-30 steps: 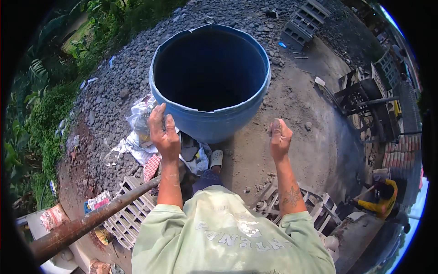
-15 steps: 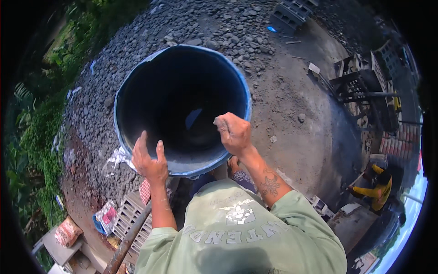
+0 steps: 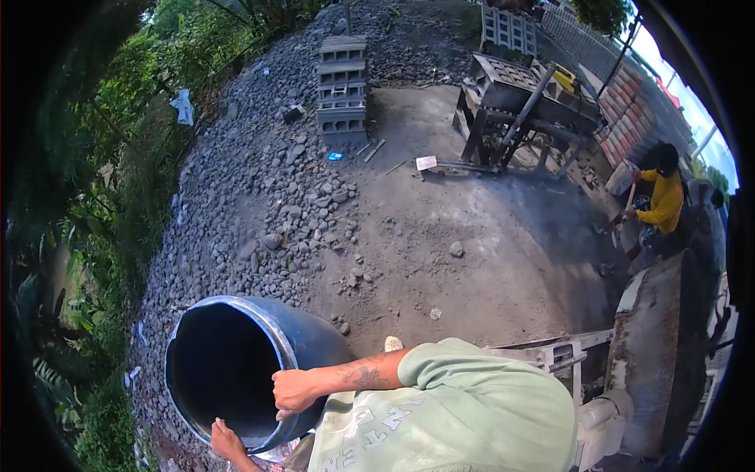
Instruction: The person walks across an outdoor worksite to a cement mixer, then touches and moves the wet concrete inside the drum by hand.
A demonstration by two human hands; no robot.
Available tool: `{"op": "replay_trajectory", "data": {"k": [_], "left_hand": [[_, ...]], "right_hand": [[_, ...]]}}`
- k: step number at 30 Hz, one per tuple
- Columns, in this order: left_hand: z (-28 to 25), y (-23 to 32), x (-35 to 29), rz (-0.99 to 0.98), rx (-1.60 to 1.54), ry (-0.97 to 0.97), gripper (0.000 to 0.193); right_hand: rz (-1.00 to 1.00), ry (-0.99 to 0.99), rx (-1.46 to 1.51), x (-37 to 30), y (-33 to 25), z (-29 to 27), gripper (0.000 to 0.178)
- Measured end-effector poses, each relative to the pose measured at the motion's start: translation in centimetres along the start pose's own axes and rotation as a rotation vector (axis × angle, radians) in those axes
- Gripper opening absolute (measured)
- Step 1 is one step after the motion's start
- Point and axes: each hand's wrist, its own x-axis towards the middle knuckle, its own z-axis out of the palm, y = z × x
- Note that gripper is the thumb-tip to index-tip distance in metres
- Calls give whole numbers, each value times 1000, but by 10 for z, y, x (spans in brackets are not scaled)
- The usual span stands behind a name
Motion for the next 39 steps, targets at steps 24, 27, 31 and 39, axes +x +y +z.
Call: {"op": "replay_trajectory", "data": {"k": [24, 27, 31, 39], "left_hand": [[-12, -1, -7, -126, 40, -142, 47], [-11, -6, -12, -132, 17, -132, 47], [-53, 42, -15, -240, 50, -262, 56], [0, -1, -16, 122, 502, 535, 18]], "right_hand": [[274, 342, 1138, -48, 79, -94, 29], [335, 361, 970, -38, 115, -134, 29], [299, 441, 825, -8, 164, -145, 27], [417, 507, 515, -32, 277, -104, 26]]}}
